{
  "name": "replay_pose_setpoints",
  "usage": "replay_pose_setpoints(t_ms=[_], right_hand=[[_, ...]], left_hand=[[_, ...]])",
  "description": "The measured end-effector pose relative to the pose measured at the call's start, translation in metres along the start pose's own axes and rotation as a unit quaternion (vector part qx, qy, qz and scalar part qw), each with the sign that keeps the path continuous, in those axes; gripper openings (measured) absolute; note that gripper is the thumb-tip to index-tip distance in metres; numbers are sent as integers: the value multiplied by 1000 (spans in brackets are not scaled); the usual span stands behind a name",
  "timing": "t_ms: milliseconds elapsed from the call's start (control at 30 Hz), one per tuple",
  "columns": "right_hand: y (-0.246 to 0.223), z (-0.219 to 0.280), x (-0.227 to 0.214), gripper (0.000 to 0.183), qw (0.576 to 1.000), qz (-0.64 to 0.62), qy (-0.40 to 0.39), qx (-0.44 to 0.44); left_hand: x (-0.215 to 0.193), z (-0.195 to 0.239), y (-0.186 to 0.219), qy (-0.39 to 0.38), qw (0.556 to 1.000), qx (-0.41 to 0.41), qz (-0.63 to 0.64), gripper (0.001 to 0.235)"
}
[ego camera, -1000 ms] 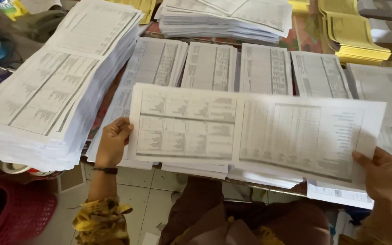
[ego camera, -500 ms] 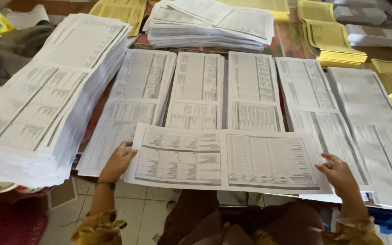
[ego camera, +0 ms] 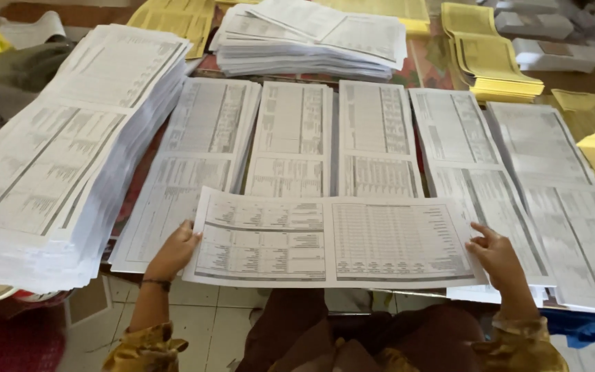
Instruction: The person sits on the floor and sorts through stacks of printed papers on a low table. They pick up sheets, flip through them, and place them into separate piles, occasionally adjusting the stacks to keep them aligned.
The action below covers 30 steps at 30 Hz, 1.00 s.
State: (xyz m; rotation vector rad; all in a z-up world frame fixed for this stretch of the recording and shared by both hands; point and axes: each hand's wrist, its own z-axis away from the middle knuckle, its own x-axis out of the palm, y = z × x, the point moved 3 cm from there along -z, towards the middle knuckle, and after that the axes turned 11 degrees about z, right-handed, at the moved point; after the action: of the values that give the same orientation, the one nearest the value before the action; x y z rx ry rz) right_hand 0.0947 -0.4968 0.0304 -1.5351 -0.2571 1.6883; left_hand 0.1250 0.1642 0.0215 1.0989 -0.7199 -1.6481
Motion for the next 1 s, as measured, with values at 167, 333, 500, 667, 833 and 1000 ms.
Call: replay_pose_setpoints(t_ms=[167, 333, 500, 667, 833, 1000], right_hand=[[-12, 18, 3, 61, 993, -104, -49, 22], [-34, 44, -28, 37, 991, -125, 13, -40], [-2, 48, -52, 24, 915, -294, 157, -229], [7, 53, -40, 25, 983, -90, 120, -104], [3, 72, -46, 38, 994, 10, 62, 94], [-63, 103, -70, 44, 990, 29, 110, 78]], left_hand=[[-5, -4, -7, -24, 999, 35, 22, 51], [-19, 20, 16, 46, 995, 74, 39, 68], [-17, 56, 50, 45, 939, 204, 272, 27], [-6, 27, 18, -12, 948, 235, 214, 49], [-8, 21, 14, -16, 972, 147, 181, 44], [-28, 54, 42, -87, 985, 132, 74, 43]])
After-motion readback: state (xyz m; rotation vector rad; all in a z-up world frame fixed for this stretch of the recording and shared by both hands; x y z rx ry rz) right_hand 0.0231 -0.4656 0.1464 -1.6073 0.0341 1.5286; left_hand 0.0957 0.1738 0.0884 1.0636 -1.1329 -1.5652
